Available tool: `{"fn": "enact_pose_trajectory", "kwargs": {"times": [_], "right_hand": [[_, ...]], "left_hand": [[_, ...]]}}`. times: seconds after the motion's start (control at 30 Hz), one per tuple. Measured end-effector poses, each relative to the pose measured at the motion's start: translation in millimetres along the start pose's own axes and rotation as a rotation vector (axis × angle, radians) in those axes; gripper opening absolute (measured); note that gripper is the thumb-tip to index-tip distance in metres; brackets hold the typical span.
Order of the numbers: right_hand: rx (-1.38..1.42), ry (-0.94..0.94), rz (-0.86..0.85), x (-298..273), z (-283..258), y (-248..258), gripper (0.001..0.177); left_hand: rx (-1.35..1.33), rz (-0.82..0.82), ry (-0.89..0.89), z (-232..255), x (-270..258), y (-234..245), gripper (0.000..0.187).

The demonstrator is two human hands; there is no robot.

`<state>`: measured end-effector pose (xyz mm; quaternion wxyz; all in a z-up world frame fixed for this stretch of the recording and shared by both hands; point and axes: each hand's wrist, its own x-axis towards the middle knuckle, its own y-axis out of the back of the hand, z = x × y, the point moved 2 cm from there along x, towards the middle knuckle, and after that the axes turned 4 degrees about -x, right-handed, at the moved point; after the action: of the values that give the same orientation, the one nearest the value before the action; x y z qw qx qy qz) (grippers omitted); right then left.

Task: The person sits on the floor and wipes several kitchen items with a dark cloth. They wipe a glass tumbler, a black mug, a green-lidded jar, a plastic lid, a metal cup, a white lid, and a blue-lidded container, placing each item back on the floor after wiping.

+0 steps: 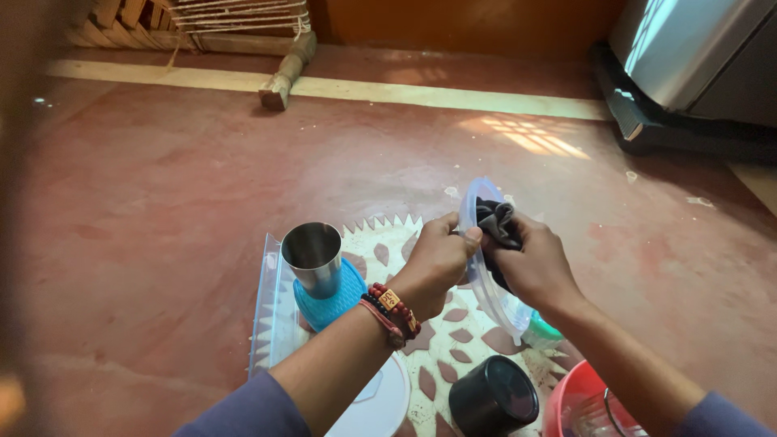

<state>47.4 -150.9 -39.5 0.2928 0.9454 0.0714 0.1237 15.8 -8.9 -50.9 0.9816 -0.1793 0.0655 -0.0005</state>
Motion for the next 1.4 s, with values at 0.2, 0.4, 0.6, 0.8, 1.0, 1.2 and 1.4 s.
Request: {"fn": "enact_pose_trajectory", "kwargs": {"times": [0.2, 0.4, 0.6, 0.8, 1.0, 1.2, 1.4], "right_hand": [[-0.038, -0.159, -0.095, 5.0, 26.4, -15.5, 0.024], [-0.143, -0.198, -0.23, -1.8, 44.3, -38.0, 0.03], [-0.17, -0.162, -0.293, -7.5, 46.1, -52.2, 0.034], [-0.206, -0.08, -0.295, -12.4, 49.9, -70.1, 0.035], [-0.283, -0.076, -0.249, -17.1, 72.0, -87.0, 0.043], [-0.31, -0.065, -0.248, -17.2, 91.6, -94.7, 0.049], [-0.326, -0.035, -0.268, -20.5, 94.9, -103.0, 0.046]], "left_hand": [[0.004, 0.153, 0.098, -10.6, 5.2, 18.5, 0.034], [0.141, 0.353, 0.056, -23.1, 8.0, 38.8, 0.032], [0.262, 0.429, 0.073, -55.3, 15.6, 50.7, 0.029], [-0.101, 0.381, 0.065, -119.6, 31.6, 71.0, 0.028], [-0.174, 0.343, 0.138, -141.4, 34.3, 79.2, 0.026], [-0.266, 0.409, 0.424, -142.3, 21.8, 78.9, 0.023], [-0.265, 0.509, 0.297, -175.4, 45.0, 101.3, 0.025]]}}
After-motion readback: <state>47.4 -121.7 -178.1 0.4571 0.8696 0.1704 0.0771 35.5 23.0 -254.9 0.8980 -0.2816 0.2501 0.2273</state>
